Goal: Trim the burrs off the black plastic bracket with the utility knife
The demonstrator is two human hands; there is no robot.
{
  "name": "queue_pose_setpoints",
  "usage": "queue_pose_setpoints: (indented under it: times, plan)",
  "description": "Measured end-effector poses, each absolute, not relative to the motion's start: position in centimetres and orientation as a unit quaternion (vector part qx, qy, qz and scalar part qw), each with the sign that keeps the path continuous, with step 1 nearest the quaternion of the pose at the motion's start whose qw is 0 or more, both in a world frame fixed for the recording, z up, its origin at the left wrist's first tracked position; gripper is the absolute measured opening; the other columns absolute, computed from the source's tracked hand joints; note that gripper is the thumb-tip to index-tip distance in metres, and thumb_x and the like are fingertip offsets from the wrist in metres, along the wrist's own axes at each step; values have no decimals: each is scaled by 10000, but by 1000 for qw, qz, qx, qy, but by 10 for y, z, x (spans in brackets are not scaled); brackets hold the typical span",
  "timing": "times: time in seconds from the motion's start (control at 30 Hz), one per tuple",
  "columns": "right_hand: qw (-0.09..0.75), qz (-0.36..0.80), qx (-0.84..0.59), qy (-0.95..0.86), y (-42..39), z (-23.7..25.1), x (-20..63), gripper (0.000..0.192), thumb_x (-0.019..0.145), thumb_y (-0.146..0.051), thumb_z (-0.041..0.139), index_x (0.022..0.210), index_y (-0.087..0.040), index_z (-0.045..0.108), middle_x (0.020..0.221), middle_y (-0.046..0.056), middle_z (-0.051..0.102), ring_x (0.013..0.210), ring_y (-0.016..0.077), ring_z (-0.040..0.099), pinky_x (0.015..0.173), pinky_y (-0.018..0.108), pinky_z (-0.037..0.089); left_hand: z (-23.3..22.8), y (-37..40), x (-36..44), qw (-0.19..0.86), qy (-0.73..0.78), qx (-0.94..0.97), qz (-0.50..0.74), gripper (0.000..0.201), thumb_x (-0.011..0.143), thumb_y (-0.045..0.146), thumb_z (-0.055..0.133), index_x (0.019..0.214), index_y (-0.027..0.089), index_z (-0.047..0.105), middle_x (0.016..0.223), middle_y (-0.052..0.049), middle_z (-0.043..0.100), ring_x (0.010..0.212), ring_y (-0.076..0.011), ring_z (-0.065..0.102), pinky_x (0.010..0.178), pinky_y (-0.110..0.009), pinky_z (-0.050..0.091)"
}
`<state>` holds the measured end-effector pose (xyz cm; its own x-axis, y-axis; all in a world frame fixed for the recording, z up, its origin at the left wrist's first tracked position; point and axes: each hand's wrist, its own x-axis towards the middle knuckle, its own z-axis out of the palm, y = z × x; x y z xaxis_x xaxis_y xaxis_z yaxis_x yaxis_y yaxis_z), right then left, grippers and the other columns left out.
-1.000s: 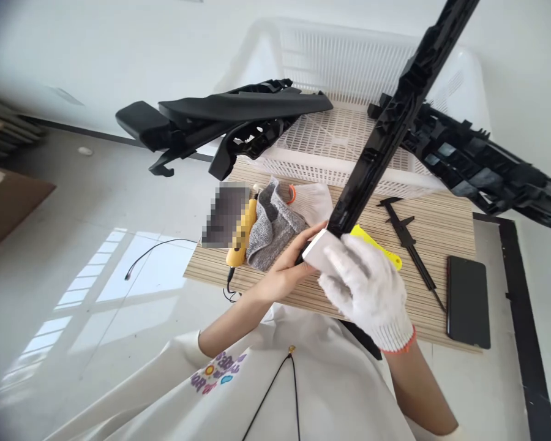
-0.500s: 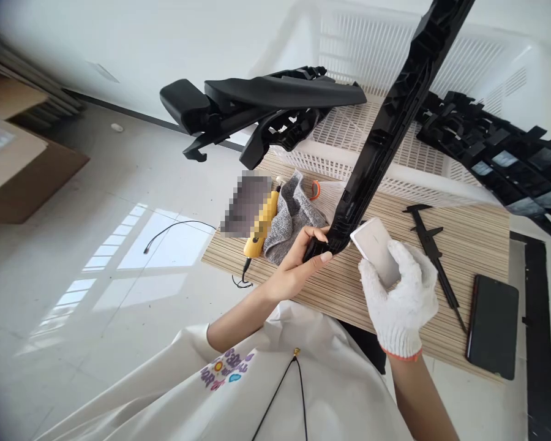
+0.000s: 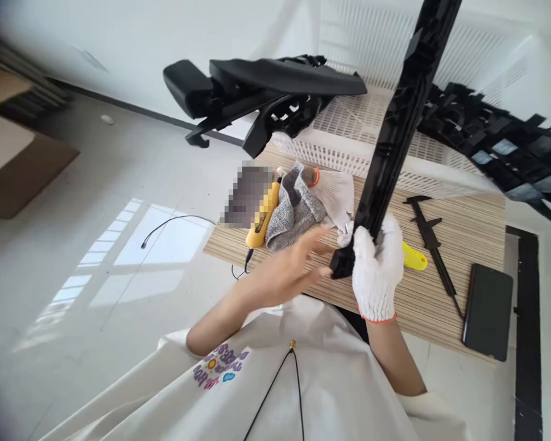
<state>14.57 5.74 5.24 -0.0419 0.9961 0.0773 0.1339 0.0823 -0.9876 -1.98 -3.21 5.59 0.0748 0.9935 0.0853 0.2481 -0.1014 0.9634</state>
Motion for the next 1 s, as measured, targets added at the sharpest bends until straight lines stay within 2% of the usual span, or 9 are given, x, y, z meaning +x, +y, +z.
queue_pose_setpoints:
  times: [0.07,0.13,0.17,0.23,0.33,0.43,0.57,0.73,1.0]
  plan:
    - [486,474,-488,-548,57,52,143,421,889,-342,651,1293,-229,611,899,13,743,723,194,706,741,413,623,55,-51,-54,318,629,528,473,542,1009,516,561,1481,282,434,1418,-132,611,1208,-291,666,1020,-461,544]
    - [490,485,-472,-550,58,54,142,411,879,-335,649,1278,-243,618,825,-10,720,653,189,683,687,406,620,44,-68,-89,144,747,417,497,575,1016,531,523,1509,261,400,1460,-152,587,1319,-302,599,1090,-485,494]
    - [494,485,-467,-551,58,55,141,405,872,-322,653,1268,-244,627,807,-17,711,652,187,679,679,399,617,37,-74,-104,101,789,376,475,620,1003,530,543,1527,238,385,1505,-167,556,1410,-319,525,1151,-506,438]
    - [502,478,-465,-551,58,57,139,398,854,-287,671,1247,-227,648,802,-17,705,674,179,677,682,375,609,22,-79,-125,128,835,324,426,638,997,550,528,1518,193,435,1518,-186,560,1451,-339,483,1195,-523,380]
    - [503,466,-475,-552,59,58,137,379,841,-250,686,1215,-186,667,814,1,715,639,160,653,684,361,598,9,-75,-135,232,839,299,390,588,1013,570,444,1438,184,573,1407,-145,672,1348,-334,584,1170,-498,403]
    - [509,476,-465,-546,59,58,136,414,850,-252,678,1255,-174,648,786,0,715,586,156,631,665,372,596,9,-68,-133,236,838,301,390,559,997,557,457,1388,204,643,1337,-97,725,1278,-322,630,1133,-464,441]
    - [511,478,-453,-552,60,59,137,355,848,-261,667,1193,-179,659,742,-14,702,607,169,646,698,387,601,10,-69,-134,236,832,319,386,571,975,558,505,1416,220,638,1371,-85,713,1276,-322,635,1121,-447,465]
    - [510,449,-478,-556,61,61,138,341,830,-279,681,1155,-178,683,804,6,725,618,171,644,675,387,593,5,-73,-137,243,831,315,389,619,957,582,541,1457,224,603,1444,-94,667,1348,-335,590,1147,-456,456]
    - [519,459,-458,-557,60,62,137,295,852,-264,662,1137,-195,696,724,-14,694,616,186,647,680,399,596,6,-72,-136,246,832,320,381,612,981,587,508,1471,229,591,1411,-85,690,1293,-317,627,1115,-439,475]
